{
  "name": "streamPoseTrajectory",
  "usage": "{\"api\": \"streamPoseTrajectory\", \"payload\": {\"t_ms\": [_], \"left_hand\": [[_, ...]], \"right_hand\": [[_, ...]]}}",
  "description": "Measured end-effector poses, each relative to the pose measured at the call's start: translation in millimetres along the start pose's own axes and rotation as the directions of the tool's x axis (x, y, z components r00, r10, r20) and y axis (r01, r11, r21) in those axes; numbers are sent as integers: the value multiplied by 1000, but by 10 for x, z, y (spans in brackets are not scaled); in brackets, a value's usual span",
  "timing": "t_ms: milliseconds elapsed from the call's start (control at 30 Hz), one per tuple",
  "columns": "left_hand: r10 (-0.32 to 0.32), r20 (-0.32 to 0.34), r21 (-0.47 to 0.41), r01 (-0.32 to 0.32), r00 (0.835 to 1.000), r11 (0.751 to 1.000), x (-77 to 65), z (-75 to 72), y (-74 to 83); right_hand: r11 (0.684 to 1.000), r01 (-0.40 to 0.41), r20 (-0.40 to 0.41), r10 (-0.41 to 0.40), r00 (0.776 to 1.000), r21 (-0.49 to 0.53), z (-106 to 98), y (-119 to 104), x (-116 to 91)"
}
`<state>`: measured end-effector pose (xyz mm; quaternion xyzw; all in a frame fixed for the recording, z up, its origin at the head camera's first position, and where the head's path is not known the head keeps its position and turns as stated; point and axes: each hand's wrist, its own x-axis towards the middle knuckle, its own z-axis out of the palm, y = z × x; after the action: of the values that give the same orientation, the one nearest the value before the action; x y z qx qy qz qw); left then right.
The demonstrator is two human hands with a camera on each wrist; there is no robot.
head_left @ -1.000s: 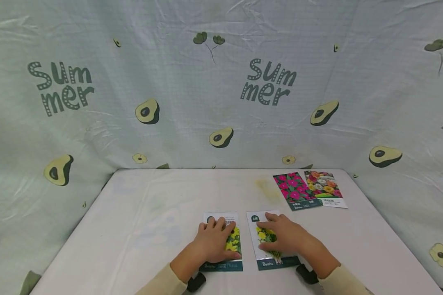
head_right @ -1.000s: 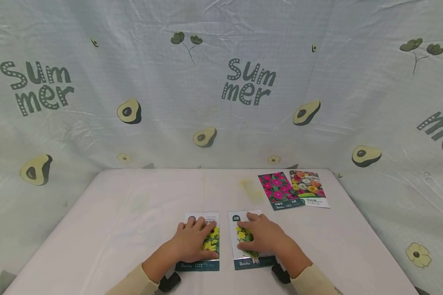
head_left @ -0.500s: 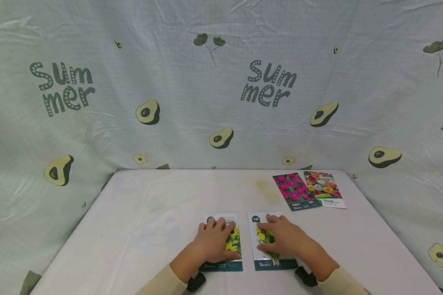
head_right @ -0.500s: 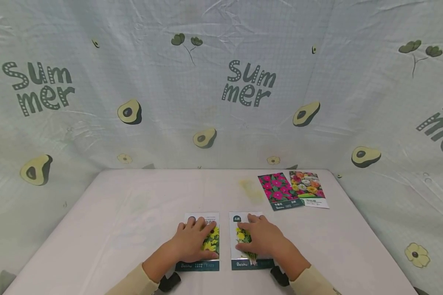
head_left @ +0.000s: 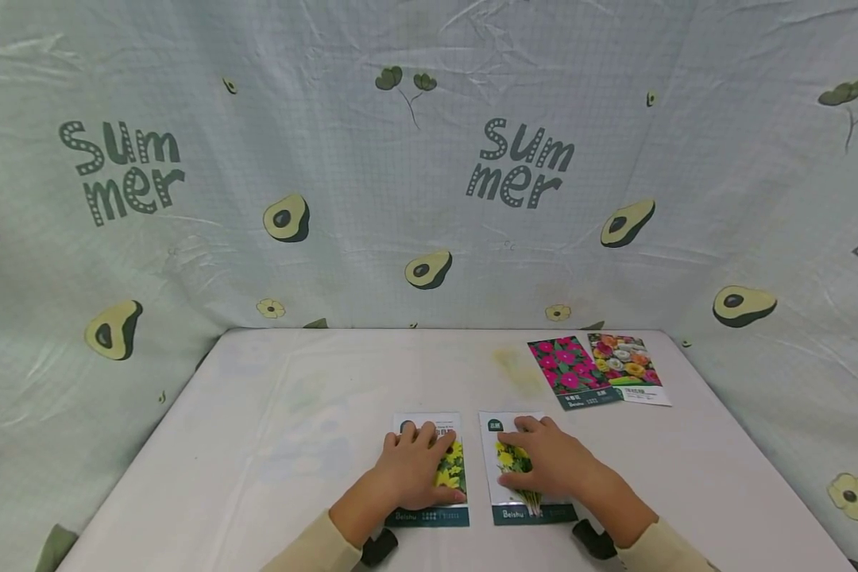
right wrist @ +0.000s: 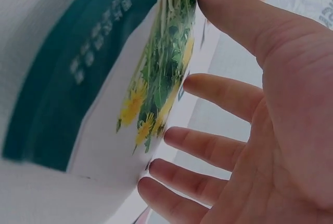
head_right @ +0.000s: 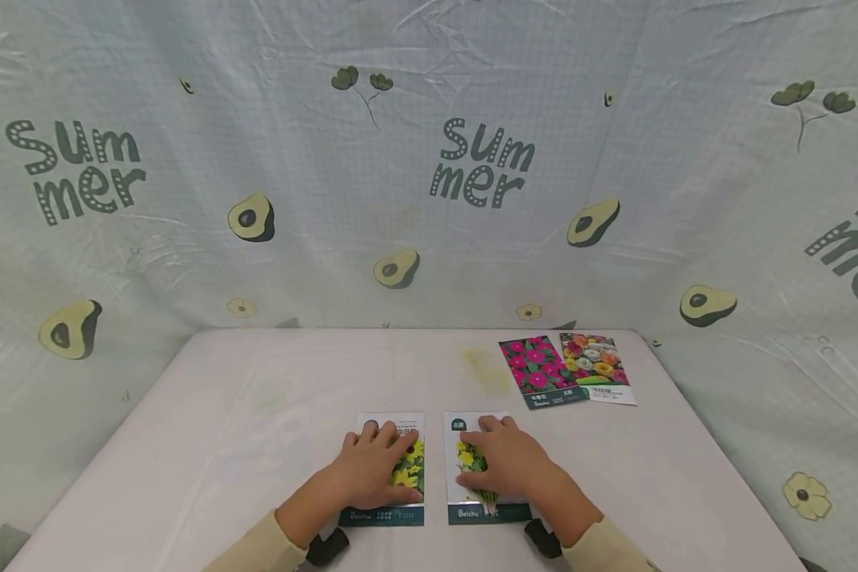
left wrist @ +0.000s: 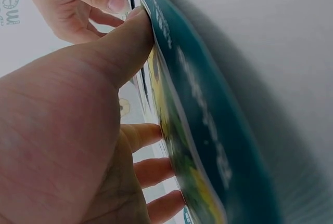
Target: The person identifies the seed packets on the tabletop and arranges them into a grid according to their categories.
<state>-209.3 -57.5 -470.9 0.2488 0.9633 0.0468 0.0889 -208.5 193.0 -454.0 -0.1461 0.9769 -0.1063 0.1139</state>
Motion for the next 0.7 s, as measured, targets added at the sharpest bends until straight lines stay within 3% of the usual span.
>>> {"api": "streamPoseTrajectory", "payload": {"t_ms": [467,700], "left_hand": [[-1,8,9,1,1000,1000,-3,-2,5],[-1,4,5,1,1000,1000,1,-1,4]], "right_hand": [[999,47,-128,-45,991,14,-141,128,29],[997,81,-243,-74,967,19,-184,298,152]]}}
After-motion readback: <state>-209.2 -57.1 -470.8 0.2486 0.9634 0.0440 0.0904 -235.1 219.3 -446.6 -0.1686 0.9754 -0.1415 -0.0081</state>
